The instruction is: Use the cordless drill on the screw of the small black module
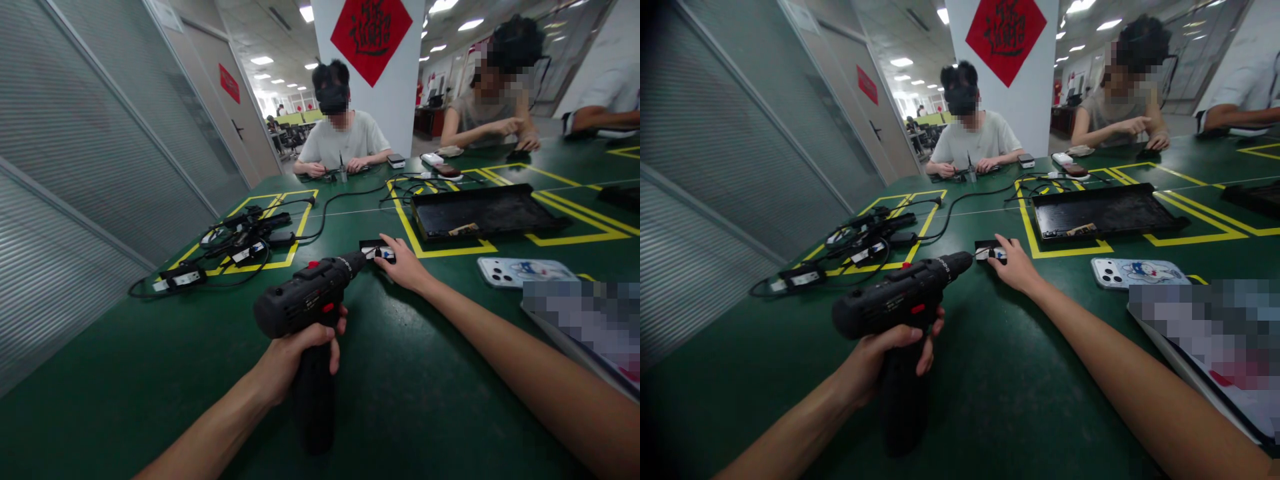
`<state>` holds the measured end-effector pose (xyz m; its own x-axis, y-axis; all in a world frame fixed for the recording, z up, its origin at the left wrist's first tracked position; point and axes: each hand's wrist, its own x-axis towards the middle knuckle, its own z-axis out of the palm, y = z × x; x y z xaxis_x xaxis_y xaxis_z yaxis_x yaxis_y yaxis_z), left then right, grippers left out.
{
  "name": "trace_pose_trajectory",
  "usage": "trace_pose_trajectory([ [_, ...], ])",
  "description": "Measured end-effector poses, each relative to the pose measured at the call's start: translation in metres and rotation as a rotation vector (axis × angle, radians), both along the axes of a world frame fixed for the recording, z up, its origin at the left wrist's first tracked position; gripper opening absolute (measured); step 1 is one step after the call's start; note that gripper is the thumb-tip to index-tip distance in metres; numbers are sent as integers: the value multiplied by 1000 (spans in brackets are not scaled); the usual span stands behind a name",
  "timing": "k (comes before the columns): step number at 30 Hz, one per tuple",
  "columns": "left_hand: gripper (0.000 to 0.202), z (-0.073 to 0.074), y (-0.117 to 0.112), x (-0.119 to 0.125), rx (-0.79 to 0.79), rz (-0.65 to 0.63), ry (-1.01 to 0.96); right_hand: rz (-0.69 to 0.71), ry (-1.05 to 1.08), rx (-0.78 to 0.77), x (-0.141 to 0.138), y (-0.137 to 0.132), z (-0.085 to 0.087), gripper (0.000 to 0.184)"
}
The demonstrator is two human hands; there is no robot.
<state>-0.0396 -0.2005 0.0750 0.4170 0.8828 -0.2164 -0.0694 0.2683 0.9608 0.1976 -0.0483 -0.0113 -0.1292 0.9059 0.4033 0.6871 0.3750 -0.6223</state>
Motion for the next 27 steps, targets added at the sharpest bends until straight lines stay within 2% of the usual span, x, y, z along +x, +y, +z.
trace_pose_trajectory([
  [9, 28, -1, 2, 2, -22, 4, -5, -1, -8, 10, 0, 0, 0, 62],
  [17, 27, 4, 2, 3, -25, 7, 16, -4, -1, 15, 0, -1, 1, 58],
  [27, 19, -3, 3, 3, -78, 57, -7, -5, 5, 46, 0, 0, 0, 54],
])
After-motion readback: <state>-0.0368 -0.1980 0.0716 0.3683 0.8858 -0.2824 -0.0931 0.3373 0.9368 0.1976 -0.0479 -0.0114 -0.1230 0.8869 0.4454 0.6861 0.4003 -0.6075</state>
